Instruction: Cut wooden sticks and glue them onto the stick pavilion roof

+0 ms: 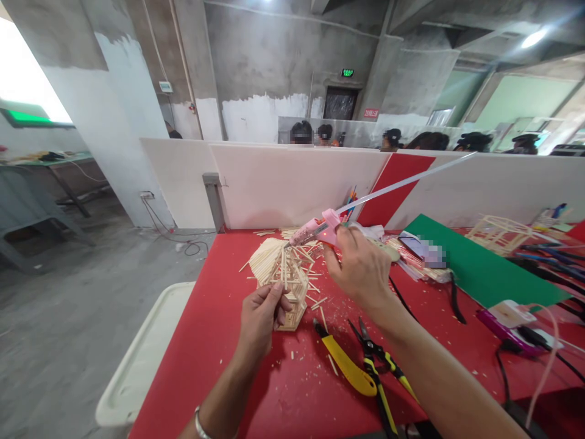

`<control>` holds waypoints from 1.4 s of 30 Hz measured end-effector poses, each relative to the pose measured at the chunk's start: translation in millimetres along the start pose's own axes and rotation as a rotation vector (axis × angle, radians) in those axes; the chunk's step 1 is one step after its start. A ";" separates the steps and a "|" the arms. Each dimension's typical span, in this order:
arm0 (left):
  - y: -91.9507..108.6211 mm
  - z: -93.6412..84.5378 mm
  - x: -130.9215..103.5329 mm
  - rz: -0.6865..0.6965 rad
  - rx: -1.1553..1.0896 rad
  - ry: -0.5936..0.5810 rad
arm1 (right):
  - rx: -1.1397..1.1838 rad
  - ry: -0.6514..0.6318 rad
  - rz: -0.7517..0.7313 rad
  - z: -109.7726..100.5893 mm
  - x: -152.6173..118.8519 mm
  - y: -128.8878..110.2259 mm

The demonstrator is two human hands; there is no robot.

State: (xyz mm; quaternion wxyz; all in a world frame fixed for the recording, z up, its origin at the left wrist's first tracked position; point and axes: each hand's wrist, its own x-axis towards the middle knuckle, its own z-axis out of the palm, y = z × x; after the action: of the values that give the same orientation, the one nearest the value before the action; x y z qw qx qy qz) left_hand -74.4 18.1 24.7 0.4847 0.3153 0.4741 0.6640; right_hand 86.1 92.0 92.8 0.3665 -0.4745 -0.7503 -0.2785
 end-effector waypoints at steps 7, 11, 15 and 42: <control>1.6 -0.4 -1.5 -0.002 -0.005 -0.011 | 0.006 0.034 -0.012 0.9 0.4 -2.4; 1.7 0.1 -1.7 -0.002 0.000 -0.020 | 0.002 0.017 -0.017 2.1 -0.2 -3.5; 2.5 -0.1 -1.8 -0.011 0.004 -0.021 | 0.008 0.010 -0.008 1.9 -1.0 -3.2; 4.5 2.4 -2.6 0.000 0.026 -0.014 | 0.019 -0.005 -0.011 1.0 -3.9 -1.5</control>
State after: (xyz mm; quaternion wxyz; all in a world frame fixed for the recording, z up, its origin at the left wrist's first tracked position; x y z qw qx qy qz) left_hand -73.0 16.1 29.8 0.4841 0.3262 0.4791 0.6556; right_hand 85.6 90.2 89.0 0.3675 -0.4674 -0.7566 -0.2721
